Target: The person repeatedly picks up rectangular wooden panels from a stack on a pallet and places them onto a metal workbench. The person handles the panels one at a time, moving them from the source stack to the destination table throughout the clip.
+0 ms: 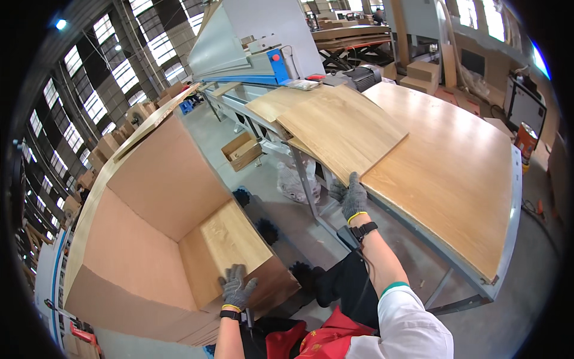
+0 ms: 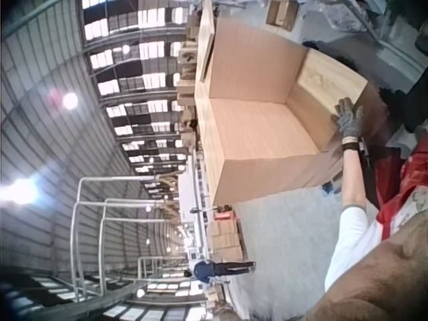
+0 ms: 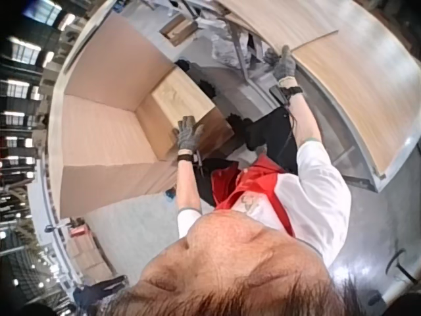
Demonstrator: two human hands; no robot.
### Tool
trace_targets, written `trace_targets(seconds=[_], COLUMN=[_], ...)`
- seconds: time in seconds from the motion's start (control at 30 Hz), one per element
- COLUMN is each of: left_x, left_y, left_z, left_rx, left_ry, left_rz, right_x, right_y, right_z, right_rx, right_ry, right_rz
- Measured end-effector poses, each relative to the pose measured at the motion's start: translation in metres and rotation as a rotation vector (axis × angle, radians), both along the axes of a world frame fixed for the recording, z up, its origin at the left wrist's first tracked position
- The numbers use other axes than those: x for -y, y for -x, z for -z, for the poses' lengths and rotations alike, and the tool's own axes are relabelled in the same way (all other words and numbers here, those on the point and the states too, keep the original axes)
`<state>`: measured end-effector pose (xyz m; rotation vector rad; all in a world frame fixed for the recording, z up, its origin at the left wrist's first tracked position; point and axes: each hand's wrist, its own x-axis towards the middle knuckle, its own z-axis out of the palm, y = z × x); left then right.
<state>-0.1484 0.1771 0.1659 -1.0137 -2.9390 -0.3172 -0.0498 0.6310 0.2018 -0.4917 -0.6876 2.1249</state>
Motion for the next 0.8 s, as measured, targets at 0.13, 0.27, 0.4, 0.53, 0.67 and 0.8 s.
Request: trace_targets(seconds=[0.13, 0.27, 0.4, 0.53, 0.67, 0.8], left_x=[-0.048, -0.126, -0.167, -0.142, -0.082, -0.042], left_y=[-0.035, -0.077, -0.103, -0.131, -0.142, -0.144], left_z=[-0.011, -0.033, 0.030, 0.015, 0.004, 0.003], left_rx=[0.292, 0.326, 0.847, 0.826, 1.352, 1.198], left_ry=[-0.423, -0.561, -0.891, -0.786, -1.211, -1.333], left_rz=[0.188, 0.558, 0.414, 0.366, -0.235, -0.319], right_x=[0.050, 0.135, 0.181, 0.161, 0.121, 0.116], right_y=[-0.037, -0.113, -0.160, -0.224, -0.248, -0.229], right_z=[-0.001, -0.029, 0.001, 0.021, 0.055, 0.025], right_rx=[0.207, 0.644, 0.504, 0.357, 0.540, 0.085], right_ry=[-0.177, -0.657, -0.823, -0.182, -0.802, -0.056], right_rz=[0.117, -0.072, -0.178, -0.164, 0.331, -0.131])
